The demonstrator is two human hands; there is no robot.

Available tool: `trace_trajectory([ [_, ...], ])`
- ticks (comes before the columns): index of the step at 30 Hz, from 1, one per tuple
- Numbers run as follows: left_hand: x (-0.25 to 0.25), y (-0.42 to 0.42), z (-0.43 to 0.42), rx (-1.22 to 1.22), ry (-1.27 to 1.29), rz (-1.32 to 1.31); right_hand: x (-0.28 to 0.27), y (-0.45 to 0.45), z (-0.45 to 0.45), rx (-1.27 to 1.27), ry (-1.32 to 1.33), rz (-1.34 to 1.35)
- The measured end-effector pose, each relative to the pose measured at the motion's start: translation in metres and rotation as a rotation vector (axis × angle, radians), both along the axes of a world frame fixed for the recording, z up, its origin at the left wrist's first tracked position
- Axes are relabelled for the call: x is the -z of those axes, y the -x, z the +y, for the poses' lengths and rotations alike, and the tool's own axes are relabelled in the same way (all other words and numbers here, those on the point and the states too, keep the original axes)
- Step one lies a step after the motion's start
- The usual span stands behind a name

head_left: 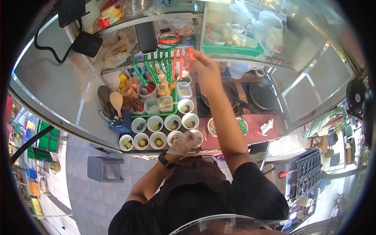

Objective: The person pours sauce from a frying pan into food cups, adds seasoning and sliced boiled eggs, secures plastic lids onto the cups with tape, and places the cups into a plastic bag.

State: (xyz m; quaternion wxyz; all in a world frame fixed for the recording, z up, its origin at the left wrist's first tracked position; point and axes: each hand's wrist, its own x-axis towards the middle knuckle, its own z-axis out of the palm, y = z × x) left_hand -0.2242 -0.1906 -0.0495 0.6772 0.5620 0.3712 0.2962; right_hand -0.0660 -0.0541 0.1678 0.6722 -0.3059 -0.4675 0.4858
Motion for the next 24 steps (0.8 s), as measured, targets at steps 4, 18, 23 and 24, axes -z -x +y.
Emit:
trace_trajectory([
  [4, -0.029, -0.004, 0.035, -0.170, 0.108, -0.329, 0.006, -0.037, -0.046, -0.217, 0.119, -0.073],
  [18, -0.028, -0.051, 0.080, -0.137, 0.484, -0.601, 0.112, -0.149, -0.146, -0.489, 0.578, -0.233],
  [23, -0.003, -0.091, 0.097, -0.262, 0.122, -0.280, 0.178, -0.181, -0.166, -0.317, 0.595, -0.488],
  [24, 0.012, -0.099, 0.108, -0.256, 0.128, -0.278, 0.191, -0.186, -0.169, -0.256, 0.670, -0.501],
])
